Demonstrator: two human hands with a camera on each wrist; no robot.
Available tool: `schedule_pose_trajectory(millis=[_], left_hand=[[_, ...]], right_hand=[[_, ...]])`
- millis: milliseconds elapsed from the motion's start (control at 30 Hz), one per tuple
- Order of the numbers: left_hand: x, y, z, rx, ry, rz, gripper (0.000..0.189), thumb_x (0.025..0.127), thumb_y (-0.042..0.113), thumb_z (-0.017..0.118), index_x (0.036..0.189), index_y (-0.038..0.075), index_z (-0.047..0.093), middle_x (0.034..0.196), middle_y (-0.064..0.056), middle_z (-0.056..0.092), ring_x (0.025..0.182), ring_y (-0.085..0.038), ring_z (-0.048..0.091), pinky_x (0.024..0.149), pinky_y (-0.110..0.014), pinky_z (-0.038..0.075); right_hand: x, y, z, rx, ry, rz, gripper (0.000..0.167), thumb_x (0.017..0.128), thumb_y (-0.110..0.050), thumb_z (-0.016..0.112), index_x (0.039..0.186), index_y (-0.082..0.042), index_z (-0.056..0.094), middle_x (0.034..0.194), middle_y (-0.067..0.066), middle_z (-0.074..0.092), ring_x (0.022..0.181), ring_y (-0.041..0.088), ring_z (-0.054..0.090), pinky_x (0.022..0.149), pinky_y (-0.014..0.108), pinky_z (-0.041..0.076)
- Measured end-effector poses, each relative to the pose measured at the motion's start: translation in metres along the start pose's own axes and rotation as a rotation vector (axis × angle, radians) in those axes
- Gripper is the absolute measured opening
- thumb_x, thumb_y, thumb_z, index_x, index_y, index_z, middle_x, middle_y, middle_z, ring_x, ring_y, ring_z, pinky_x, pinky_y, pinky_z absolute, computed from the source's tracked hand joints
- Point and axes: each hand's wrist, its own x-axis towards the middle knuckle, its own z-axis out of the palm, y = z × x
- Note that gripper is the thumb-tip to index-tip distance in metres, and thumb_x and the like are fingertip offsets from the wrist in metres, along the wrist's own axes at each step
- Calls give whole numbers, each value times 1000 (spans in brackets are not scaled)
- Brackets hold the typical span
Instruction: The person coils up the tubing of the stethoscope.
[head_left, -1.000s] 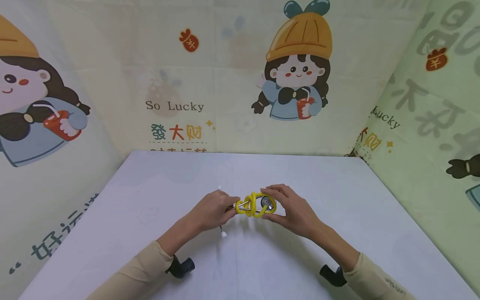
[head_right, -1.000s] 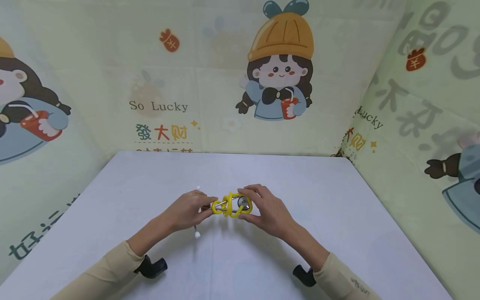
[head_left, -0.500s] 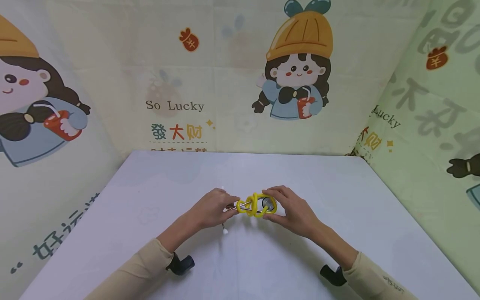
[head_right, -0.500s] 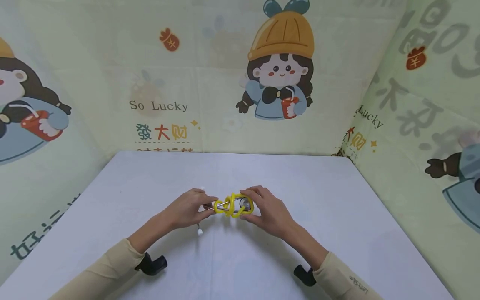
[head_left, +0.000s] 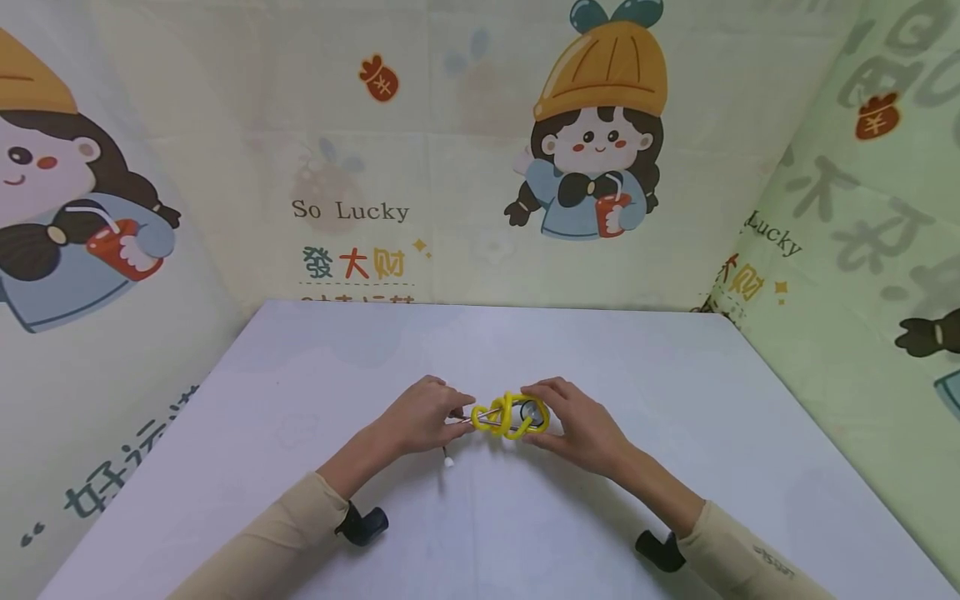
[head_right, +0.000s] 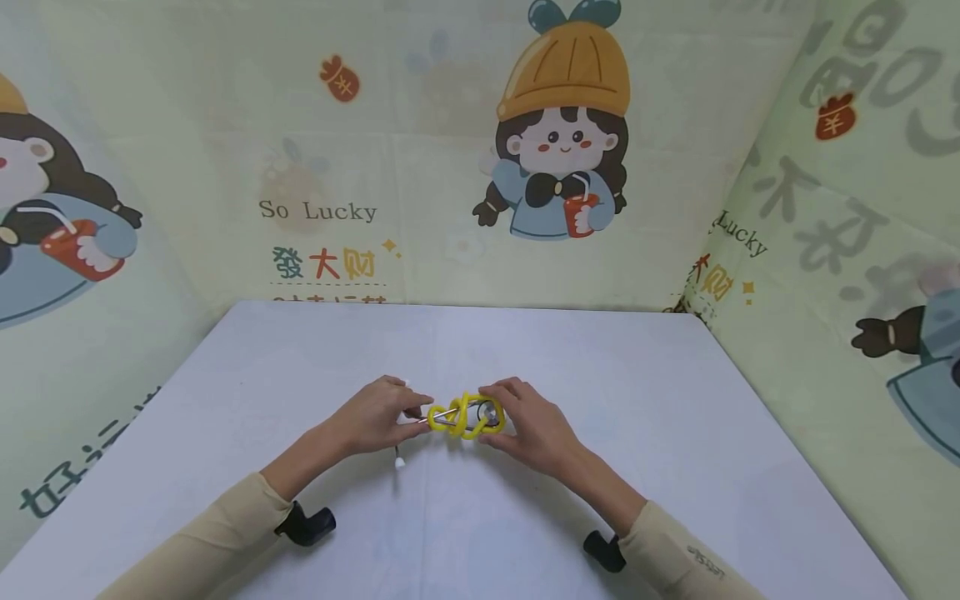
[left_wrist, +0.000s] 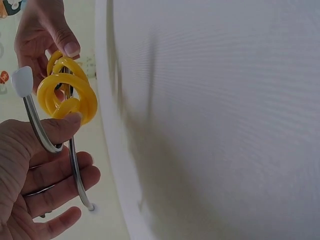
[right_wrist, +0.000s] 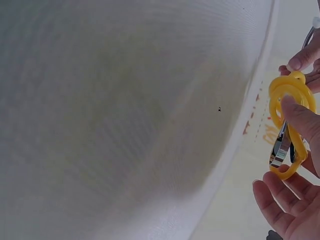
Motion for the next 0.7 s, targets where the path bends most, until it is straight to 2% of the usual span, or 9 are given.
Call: schedule_pose_trajectory(millis=[433, 700], left_hand=[[-2, -6, 6, 28, 5, 21, 33, 90, 24, 79, 116, 4, 76, 93, -2, 79, 87, -13, 72, 97, -46, 50], [0, -8, 9, 27, -32, -9, 33, 91, 24, 79, 118, 5, 76, 95, -2, 79, 89, -14, 72, 99, -47, 49]], right_hand=[[3, -3, 2, -10, -36, 18, 64, 81, -33, 89, 135, -14, 63, 129, 4, 63, 116, 21, 63, 87, 40, 58], [4, -3, 4, -25, -55, 36, 63, 81, -31, 89, 136, -13, 63, 130, 4, 63, 117, 22, 63, 89, 41, 57]])
